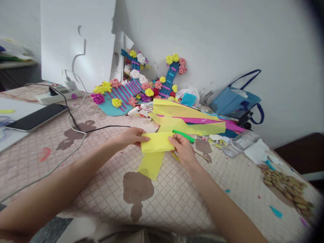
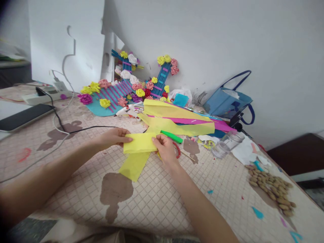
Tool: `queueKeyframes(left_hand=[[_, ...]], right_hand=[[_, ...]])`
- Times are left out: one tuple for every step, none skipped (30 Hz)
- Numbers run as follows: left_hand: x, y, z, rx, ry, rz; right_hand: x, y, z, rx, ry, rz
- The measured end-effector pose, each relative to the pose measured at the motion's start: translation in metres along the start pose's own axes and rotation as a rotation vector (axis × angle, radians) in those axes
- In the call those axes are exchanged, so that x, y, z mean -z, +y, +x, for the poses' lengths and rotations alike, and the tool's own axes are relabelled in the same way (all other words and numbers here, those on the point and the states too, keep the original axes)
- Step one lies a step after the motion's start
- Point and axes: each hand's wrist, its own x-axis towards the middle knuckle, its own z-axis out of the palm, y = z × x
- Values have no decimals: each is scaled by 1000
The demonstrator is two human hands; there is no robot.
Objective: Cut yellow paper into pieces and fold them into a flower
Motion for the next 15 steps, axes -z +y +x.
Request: queueKeyframes(left_hand=[[0,0,0,7,4,-8],[0,1,0,12,4,-16],[0,1,0,15,5,-22],[0,1,0,17,7,-26],[0,1,1,18,12,-27],[0,1,1,18,18,-28],[1,1,1,17,24,-28],[1,0,1,17,31,-28],[2,0,2,16,37,-30],[2,0,2,18,41,-35],[3,0,2,20,45,-42],[3,-1,3,22,47,-48],[4,-1,3,23,48,-54],[4,-1,3,23,50,-59],[4,-1,3,23,55,-62]], right_hand=[[0,0,0,1,1,-1],[0,0,0,2,0,-4],[0,0,-1,4,1,-7],[-1,0,-1,8,0,-10],[-1,0,-1,12,-1,-15],[-1,0,-1,17,-2,-19],[0,0,-1,21,-4,-23],[0,0,-1,26,-4,-25],[0,0,0,31,-3,-28],[0,1,0,36,-2,-30],[0,1,0,41,2,-30],[0,1,1,43,6,-29],[1,2,1,44,10,-28],[1,2,1,44,15,-27],[1,2,1,43,18,-27]])
